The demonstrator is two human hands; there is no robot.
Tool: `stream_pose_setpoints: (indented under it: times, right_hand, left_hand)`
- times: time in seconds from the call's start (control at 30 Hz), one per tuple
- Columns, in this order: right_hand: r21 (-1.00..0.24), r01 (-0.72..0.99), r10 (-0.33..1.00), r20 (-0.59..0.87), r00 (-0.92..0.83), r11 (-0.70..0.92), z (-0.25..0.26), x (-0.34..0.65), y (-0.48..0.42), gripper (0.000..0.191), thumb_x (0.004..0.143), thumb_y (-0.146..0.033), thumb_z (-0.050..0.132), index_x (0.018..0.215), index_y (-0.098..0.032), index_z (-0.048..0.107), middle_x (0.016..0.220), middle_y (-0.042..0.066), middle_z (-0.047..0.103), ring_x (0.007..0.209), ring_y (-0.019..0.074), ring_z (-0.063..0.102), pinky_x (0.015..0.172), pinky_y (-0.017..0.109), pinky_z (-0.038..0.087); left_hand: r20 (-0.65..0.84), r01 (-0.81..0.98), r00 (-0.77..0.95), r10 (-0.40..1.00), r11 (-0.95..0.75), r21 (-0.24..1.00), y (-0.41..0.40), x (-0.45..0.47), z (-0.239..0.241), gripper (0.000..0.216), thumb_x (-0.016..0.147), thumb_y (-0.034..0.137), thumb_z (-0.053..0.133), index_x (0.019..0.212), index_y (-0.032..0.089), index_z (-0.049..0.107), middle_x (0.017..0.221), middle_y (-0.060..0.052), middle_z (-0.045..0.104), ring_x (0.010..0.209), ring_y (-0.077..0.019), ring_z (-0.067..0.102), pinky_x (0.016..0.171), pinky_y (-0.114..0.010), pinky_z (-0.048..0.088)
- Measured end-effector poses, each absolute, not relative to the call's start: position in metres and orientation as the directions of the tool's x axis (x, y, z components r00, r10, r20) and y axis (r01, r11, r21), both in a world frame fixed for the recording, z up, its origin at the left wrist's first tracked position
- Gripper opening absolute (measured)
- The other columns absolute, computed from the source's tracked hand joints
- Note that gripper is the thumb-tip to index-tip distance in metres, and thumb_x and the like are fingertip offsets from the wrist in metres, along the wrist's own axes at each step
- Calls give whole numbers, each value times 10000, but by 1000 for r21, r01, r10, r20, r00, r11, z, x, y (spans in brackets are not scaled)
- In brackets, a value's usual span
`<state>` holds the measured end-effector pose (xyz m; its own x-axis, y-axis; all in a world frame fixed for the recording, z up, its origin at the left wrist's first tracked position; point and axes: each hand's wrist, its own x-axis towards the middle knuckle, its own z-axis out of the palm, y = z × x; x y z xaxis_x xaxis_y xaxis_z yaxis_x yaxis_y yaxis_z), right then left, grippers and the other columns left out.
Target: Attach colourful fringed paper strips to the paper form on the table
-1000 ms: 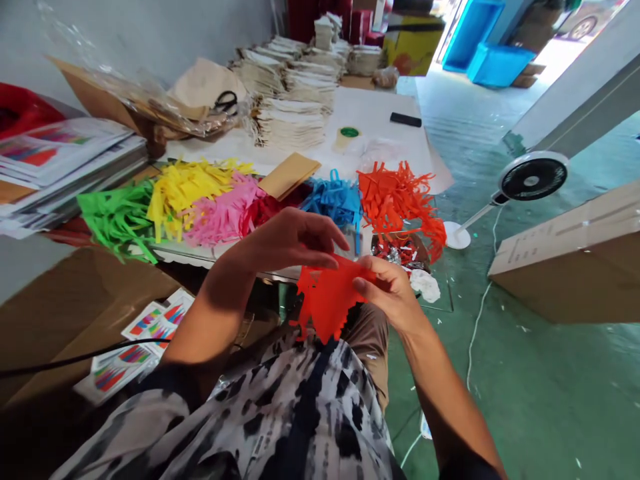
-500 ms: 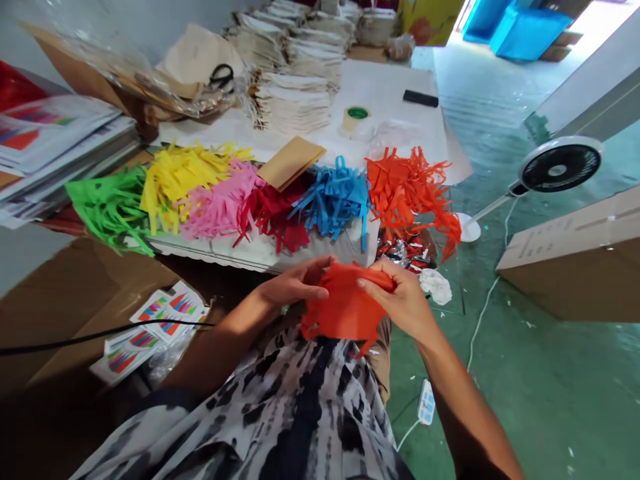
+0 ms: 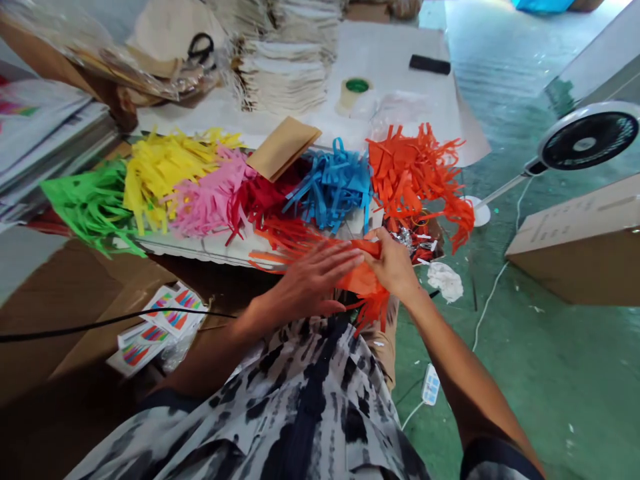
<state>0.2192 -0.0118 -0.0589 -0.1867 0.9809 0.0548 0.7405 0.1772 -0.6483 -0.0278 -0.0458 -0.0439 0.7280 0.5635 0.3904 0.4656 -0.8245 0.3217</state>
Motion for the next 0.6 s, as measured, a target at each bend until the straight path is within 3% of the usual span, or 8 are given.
stream_pose_setpoints:
  times: [0.13, 0.2, 0.27, 0.33, 0.43, 0.6]
  right_hand:
    - [-411, 850, 940, 225, -256, 330, -41, 221, -34, 445, 964, -360, 565, 1360, -159, 594, 1267, 194, 692, 1136, 352, 666, 927, 479, 539]
    - [-341, 812, 876, 269, -399, 474, -36, 220, -54, 517, 959, -319, 557, 1446, -144, 561, 1456, 213, 601, 1341, 368, 565, 1104, 539, 474]
    - [-309, 760, 820, 215, -530, 572, -38, 218, -75, 648, 942, -332, 589, 1550, -134, 483, 1539, 202, 557, 1416, 367, 510, 1196, 564, 405]
    - [-275, 762, 810, 172, -561, 586, -45, 216, -90, 692, 962, -356, 590, 1593, -114, 444, 1551, 199, 563, 1416, 367, 513, 1210, 578, 385]
    - [-279, 789, 837, 202, -508, 547, -54, 220, -98, 502, 1024, -274, 511, 1506, -150, 572, 1470, 148, 651, 1344, 327, 579, 1153, 548, 422]
    - [-428, 736, 848, 174, -501, 524, -46, 231, -78, 265, 1046, -260, 540, 1217, -243, 742, 1230, 66, 775, 1132, 266, 693, 934, 445, 481]
  left_hand:
    - [396, 528, 681, 616, -787, 318, -52, -9, -85, 544, 1035, 240, 571, 1564, 153, 482, 1586, -141, 567, 1526, -264, 489, 1264, -490, 424]
    - [402, 564, 657, 638, -769, 299, -54, -9, -90, 465, 1044, 205, 532, 1505, 146, 555, 1529, -127, 626, 1480, -264, 544, 1227, -482, 459]
    - [395, 589, 648, 651, -758, 282, -58, -10, -85, 401, 1047, 237, 542, 1426, 136, 627, 1486, -127, 663, 1435, -278, 586, 1182, -481, 491]
    - [376, 604, 646, 664, -746, 280, -61, -11, -77, 347, 1043, 234, 553, 1355, 150, 680, 1452, -122, 688, 1399, -276, 612, 1151, -477, 504]
    - [351, 592, 646, 677, -736, 329, -62, -15, -66, 312, 1034, 194, 556, 1300, 181, 718, 1386, -106, 728, 1329, -256, 647, 1131, -460, 504]
    - [288, 507, 618, 731, -651, 564, -53, -28, -53, 246, 996, 202, 628, 1207, 185, 754, 1226, -81, 777, 1204, -236, 669, 1065, -416, 522]
